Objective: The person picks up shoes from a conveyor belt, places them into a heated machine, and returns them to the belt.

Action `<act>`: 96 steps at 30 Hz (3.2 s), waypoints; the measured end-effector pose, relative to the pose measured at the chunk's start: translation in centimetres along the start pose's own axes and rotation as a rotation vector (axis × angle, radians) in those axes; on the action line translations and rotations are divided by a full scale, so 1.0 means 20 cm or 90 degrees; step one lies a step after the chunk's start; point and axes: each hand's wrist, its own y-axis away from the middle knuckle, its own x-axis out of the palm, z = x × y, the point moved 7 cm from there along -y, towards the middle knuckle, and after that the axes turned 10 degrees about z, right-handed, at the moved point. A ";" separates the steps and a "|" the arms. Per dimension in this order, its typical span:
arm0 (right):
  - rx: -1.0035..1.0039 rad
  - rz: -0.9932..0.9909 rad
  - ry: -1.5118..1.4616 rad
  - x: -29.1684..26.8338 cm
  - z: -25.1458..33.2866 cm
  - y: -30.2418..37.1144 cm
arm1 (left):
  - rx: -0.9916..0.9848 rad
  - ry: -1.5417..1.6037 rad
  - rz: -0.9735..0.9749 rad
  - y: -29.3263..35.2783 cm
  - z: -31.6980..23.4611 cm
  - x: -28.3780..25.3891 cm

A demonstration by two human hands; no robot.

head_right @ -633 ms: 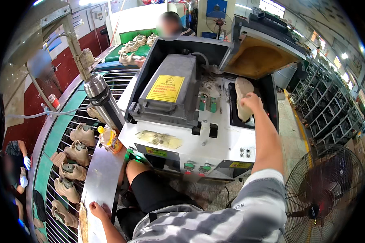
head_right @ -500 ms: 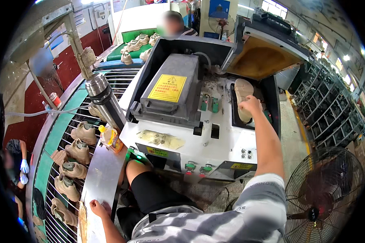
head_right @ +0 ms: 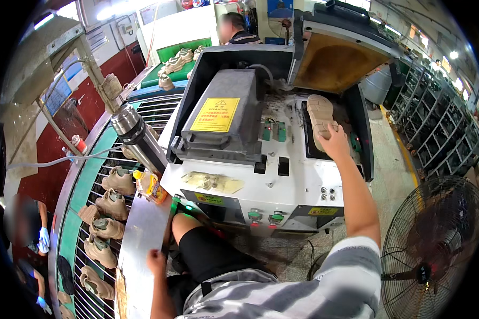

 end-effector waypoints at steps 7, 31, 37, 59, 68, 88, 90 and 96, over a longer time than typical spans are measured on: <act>0.270 -0.481 -0.472 0.06 -0.66 1.21 | 0.557 0.125 0.548 0.52 -1.56 0.71; -0.464 0.385 -0.509 0.66 1.47 1.62 | -0.078 0.183 -0.081 0.06 0.15 -0.34; -0.534 0.308 -0.518 0.60 1.83 1.14 | -0.177 0.182 -0.257 0.27 0.77 -0.66; -0.476 0.217 -0.536 0.76 1.79 1.09 | -0.143 0.078 -0.212 0.25 0.63 -0.68; -0.376 0.221 -0.493 0.71 1.82 1.04 | -0.152 0.080 -0.199 0.27 0.66 -0.65; -0.327 0.177 -0.469 0.66 1.79 1.04 | -0.140 0.078 -0.200 0.29 0.62 -0.65; -0.330 0.173 -0.465 0.66 1.80 1.05 | -0.142 0.072 -0.200 0.29 0.64 -0.65; -0.342 0.157 -0.458 0.62 1.81 1.06 | -0.145 0.062 -0.198 0.29 0.65 -0.64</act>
